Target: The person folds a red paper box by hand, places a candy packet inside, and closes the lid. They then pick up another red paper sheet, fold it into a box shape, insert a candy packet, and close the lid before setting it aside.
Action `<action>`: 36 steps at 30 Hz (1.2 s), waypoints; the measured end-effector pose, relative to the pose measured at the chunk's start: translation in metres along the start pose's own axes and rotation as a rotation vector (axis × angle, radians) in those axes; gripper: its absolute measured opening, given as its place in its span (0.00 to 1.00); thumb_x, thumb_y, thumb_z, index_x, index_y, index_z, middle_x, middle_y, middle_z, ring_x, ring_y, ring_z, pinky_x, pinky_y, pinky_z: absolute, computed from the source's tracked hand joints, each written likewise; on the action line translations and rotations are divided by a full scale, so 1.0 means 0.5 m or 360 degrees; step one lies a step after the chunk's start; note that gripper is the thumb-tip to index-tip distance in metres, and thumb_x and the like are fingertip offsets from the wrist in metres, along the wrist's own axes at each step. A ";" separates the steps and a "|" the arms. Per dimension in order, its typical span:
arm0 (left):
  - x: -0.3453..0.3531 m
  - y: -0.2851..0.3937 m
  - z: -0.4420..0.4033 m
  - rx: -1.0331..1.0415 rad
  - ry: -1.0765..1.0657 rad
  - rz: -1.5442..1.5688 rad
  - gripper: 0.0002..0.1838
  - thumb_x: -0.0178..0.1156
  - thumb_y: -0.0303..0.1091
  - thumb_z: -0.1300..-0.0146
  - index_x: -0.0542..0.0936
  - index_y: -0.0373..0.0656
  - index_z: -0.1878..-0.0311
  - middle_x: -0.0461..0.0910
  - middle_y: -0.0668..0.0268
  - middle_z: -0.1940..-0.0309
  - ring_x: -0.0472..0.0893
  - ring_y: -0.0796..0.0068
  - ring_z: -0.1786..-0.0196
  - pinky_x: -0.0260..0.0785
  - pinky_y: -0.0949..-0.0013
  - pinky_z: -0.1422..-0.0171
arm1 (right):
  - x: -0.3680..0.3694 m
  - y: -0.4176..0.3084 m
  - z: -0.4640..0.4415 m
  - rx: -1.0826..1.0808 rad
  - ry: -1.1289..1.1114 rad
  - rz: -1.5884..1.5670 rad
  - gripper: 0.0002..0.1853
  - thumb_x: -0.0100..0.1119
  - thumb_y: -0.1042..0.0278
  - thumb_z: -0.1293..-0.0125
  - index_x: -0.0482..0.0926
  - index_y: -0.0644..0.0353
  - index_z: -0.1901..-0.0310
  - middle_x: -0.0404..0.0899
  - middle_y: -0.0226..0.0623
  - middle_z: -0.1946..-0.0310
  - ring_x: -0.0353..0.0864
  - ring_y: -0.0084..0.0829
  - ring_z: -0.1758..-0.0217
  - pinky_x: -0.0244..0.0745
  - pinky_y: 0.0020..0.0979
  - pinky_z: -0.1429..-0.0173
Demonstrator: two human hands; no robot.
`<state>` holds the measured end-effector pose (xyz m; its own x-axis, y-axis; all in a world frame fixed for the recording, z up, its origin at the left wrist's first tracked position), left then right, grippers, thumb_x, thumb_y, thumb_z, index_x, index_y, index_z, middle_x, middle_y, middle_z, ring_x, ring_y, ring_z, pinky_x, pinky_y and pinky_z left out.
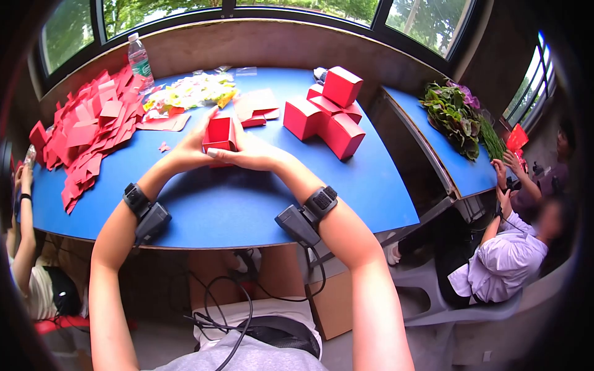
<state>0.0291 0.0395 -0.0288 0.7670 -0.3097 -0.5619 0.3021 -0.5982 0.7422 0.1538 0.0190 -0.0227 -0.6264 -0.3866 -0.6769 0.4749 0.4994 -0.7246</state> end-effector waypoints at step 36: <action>-0.285 -0.245 0.060 -0.0450 0.0539 -0.1218 0.35 0.62 0.48 0.44 0.65 0.48 0.34 0.63 0.47 0.38 0.64 0.50 0.34 0.58 0.56 0.32 | -0.074 0.024 0.002 -0.0049 0.0715 0.0005 0.39 0.74 0.55 0.56 0.65 0.63 0.46 0.71 0.44 0.49 0.71 0.38 0.43 0.67 0.34 0.40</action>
<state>-0.1344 0.1349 -0.0506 0.4099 0.3634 -0.8366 0.8959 -0.3327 0.2944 0.1833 0.0389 -0.0065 -0.8345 -0.0131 -0.5508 0.4628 0.5257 -0.7137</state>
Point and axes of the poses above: each hand's wrist, its own z-axis away from the middle knuckle, its own x-axis out of the palm, y = z × x, the point moved 6 cm from there along -z, towards the middle knuckle
